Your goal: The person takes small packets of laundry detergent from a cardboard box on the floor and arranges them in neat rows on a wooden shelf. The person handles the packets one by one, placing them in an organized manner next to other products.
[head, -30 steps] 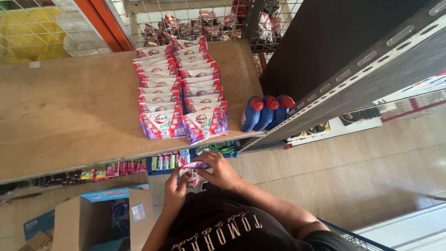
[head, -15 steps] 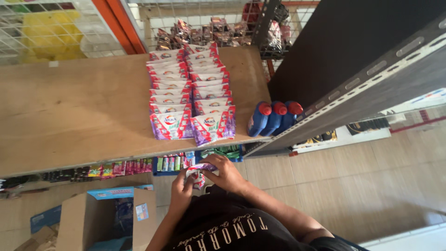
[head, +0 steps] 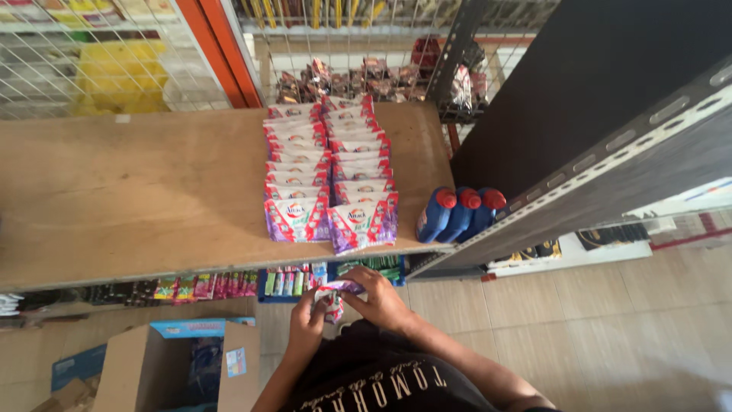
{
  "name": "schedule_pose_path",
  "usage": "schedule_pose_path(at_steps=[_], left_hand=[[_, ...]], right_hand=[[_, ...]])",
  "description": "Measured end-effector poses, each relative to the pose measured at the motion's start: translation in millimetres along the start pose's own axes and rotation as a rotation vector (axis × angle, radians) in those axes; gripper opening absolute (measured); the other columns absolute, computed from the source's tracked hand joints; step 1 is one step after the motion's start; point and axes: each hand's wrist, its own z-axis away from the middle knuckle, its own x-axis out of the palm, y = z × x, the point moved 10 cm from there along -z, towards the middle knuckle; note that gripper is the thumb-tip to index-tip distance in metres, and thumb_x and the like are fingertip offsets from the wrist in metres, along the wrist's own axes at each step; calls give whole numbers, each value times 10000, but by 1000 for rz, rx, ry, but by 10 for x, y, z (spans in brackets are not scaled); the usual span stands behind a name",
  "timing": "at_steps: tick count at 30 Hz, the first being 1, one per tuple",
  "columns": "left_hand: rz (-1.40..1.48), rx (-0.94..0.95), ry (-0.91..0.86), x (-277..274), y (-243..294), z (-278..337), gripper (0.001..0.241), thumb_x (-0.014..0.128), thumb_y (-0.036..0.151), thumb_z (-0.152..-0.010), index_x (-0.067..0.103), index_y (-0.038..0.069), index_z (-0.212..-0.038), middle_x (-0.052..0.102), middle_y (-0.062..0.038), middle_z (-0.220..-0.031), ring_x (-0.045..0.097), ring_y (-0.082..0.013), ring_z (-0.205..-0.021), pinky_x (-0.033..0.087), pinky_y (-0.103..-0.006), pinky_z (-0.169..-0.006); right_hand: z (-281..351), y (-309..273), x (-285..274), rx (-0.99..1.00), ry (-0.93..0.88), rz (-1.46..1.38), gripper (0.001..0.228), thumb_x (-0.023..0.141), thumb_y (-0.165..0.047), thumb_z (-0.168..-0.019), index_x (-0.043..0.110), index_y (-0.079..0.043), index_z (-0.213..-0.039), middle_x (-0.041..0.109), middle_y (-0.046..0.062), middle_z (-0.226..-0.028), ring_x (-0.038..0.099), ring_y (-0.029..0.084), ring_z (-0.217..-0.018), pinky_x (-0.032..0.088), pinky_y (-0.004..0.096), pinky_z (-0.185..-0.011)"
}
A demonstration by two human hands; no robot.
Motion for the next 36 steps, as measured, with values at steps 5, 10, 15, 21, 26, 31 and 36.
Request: schedule_pose_path(at_steps=[5,10,15,21,26,31,36], left_hand=[[61,-109,7,11,-114,-29,322,543,37,-960,633,-32,-1262,768,-134,-960,716,-164,-833,584,-321,-761],[15,-48,-5,-1,-44,-24,345,535,31,-954,622,-40,-1280,767,-135,-996,721,-160,-866,579,-314,-785],[-60,-14,-24,7,130,-26,315,575,50,-984,658,-29,-1277,762,-160,-1024,700,-177,-902,569,-318,-814],[-147,119,12,-48,450,-33,482,712,84,-887,587,-35,-1338,722,-169,-1194,691,-213,-1077,533,-345,-924],[-80,-33,-15,-1,385,-9,482,744,117,-843,607,-24,-1283,749,-153,-1098,716,-217,-1011,557,-348,-888],[-112,-71,-23,-3,405,6,403,723,126,-848,649,-20,-1217,773,-134,-1027,730,-206,-957,562,-344,-849],[-128,-57,-15,-7,416,-1,324,725,124,-870,680,-24,-1155,782,-136,-981,724,-204,-911,557,-336,-822]], right_hand=[[-18,-37,-29,-23,20,22,321,766,-111,-859,678,-25,-1155,700,156,-1114,704,344,-1028,564,411,-864],[2,-12,-7,-4,8,7,300,750,-110,-877,682,-31,-1159,703,151,-1107,708,342,-1029,575,410,-854],[5,-37,-64,-48,63,22,272,751,-84,-895,688,-18,-1152,715,150,-1110,713,331,-1024,575,400,-856],[50,157,-194,67,164,-87,269,745,-55,-904,697,-13,-1165,720,124,-1080,748,240,-960,593,334,-820],[89,204,-217,54,215,-168,256,745,-26,-913,695,-3,-1163,720,122,-1087,744,205,-968,594,320,-833],[99,240,-170,53,207,-195,257,746,-28,-912,695,-9,-1163,720,120,-1085,745,212,-980,599,322,-836],[110,232,-183,35,219,-159,259,760,-41,-907,695,-10,-1156,725,122,-1089,751,220,-975,598,323,-832]])
